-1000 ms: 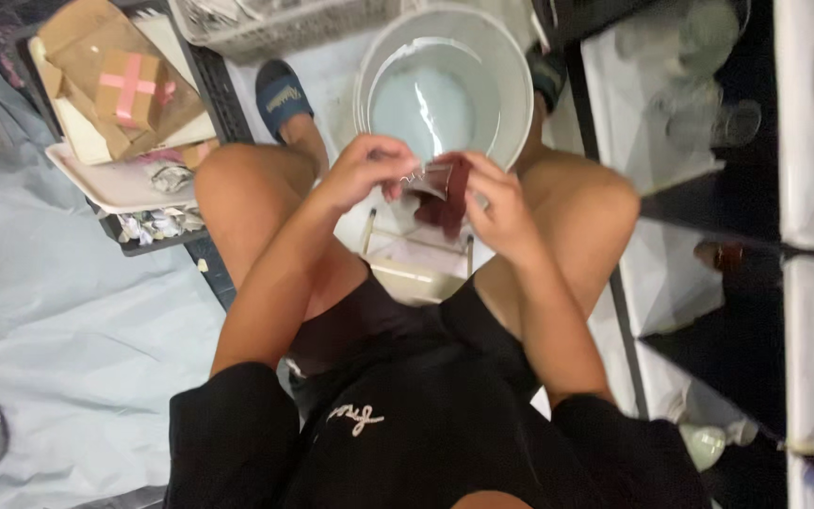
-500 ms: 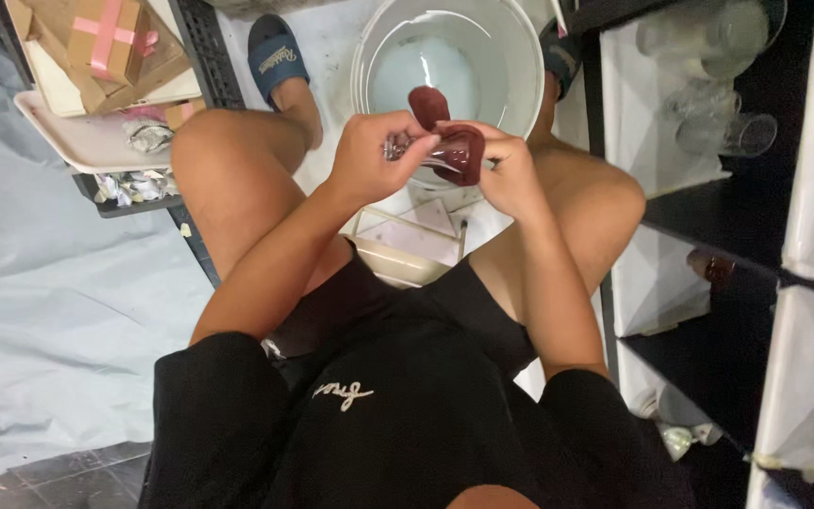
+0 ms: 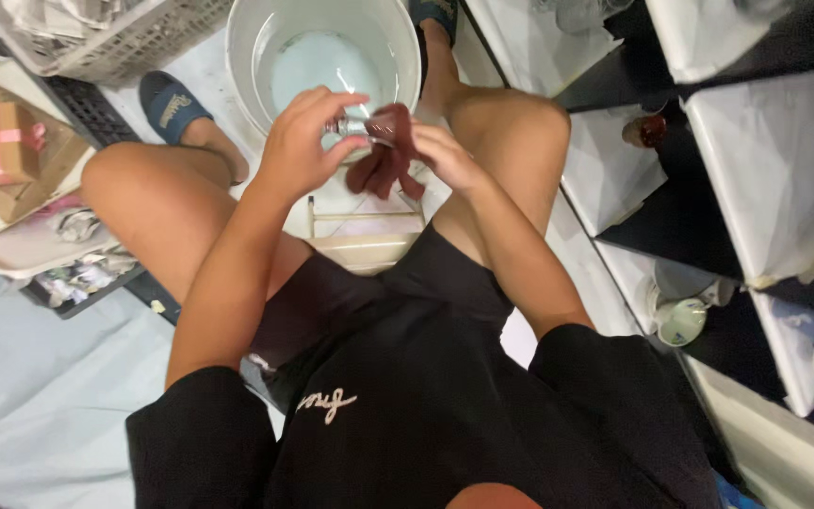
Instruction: The person sits on the floor and wipes several glass cups and a small glass jar with a red cloth. They dip the cloth into a bucket of water between items and place the cleaned glassware onto a nearby shelf.
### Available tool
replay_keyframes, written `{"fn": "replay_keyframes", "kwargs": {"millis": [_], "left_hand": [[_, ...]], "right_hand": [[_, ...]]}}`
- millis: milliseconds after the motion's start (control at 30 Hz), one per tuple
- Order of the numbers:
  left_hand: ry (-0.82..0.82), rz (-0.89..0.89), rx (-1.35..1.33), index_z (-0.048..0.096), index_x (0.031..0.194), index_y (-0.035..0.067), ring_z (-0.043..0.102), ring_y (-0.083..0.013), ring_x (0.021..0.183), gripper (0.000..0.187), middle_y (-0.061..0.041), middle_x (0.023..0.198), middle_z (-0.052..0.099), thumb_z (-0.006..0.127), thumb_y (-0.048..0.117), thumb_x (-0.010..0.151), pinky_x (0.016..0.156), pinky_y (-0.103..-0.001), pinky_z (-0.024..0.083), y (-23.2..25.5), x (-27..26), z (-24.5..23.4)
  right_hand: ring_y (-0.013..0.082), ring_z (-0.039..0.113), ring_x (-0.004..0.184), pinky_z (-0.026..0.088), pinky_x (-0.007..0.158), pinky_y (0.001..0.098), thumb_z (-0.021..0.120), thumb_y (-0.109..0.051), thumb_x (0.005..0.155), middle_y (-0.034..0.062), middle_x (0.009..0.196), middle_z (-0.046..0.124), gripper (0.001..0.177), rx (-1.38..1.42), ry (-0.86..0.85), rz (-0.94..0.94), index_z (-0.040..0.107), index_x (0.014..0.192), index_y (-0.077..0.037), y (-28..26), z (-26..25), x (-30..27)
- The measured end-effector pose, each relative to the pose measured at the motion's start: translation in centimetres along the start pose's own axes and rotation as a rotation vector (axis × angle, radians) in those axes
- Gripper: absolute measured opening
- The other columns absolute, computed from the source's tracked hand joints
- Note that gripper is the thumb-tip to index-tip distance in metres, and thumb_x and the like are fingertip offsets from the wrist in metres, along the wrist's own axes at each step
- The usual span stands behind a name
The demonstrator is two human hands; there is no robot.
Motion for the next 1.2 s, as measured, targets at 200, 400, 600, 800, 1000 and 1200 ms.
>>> {"fn": "replay_keyframes", "kwargs": {"millis": [200,400,600,800,1000,1200], "left_hand": [[0.047,-0.164,-0.109,0.077,0.115,0.006,0.063,-0.0208,0.08,0.033,-0.008,0.089,0.064,0.088,0.015,0.085,0.073,-0.033,0.052,-3.5,-1.9,1.9],[-0.308,-0.676,-0.517,0.076,0.1,-0.001,0.064,-0.0124,0.064,0.037,-0.004,0.083,0.073,0.066,0.034,0.104,0.06,-0.029,0.052,-7.8,-2.8,1.9],[-0.414,-0.398,-0.436,0.078,0.106,0.004,0.063,-0.0049,0.078,0.025,0.0,0.088,0.075,0.074,0.026,0.096,0.07,-0.024,0.054,-6.3,-3.1,0.6],[-0.207,-0.34,-0.281,0.08,0.104,0.006,0.057,-0.0146,0.069,0.024,-0.003,0.081,0.07,0.086,0.019,0.085,0.064,-0.031,0.048,-0.8,-1.2,-1.4],[-0.003,0.062,-0.034,0.075,0.114,0.007,0.063,-0.0286,0.083,0.031,-0.008,0.093,0.063,0.087,0.019,0.088,0.072,-0.038,0.049,0.7,-0.6,-2.7],[0.001,0.174,0.286,0.072,0.121,0.009,0.058,-0.0256,0.091,0.034,-0.004,0.096,0.058,0.081,0.025,0.092,0.083,-0.038,0.047,0.6,0.4,-2.2]], "right_hand": [[0.0263,0.049,0.141,0.041,0.119,0.0417,0.062,-0.03,0.108,0.0123,0.149,0.05,0.053,-0.633,-0.01,-0.334,0.048,0.151,-0.002,-2.2,3.0,1.4],[0.0335,0.052,0.133,0.048,0.109,0.0425,0.082,-0.031,0.092,0.0187,0.144,0.048,0.055,-0.895,-0.083,-0.5,0.062,0.135,-0.004,-5.7,5.6,1.1],[0.031,0.064,0.113,0.053,0.093,0.0367,0.084,-0.029,0.09,0.015,0.135,0.058,0.04,-1.091,-0.121,-0.396,0.069,0.124,-0.012,-4.6,5.8,0.4],[0.0328,0.059,0.128,0.049,0.107,0.0443,0.059,-0.015,0.111,0.0209,0.143,0.053,0.034,-0.614,-0.08,-0.381,0.06,0.14,0.001,-3.5,5.7,0.2],[0.0277,0.072,0.103,0.06,0.087,0.0461,0.05,-0.042,0.104,0.0157,0.12,0.07,0.057,0.04,0.019,0.057,0.049,0.142,0.0,-1.0,4.8,0.4],[0.0229,0.058,0.126,0.048,0.112,0.0407,0.037,-0.051,0.119,0.0144,0.136,0.057,0.059,0.18,0.082,-0.096,0.048,0.145,0.0,-0.5,4.0,2.3]]}}
Point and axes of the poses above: each hand's wrist, its own x-axis towards the middle knuckle, its own z-axis out of the palm, y = z × x, the point moved 1 cm from there along x, towards the middle knuckle
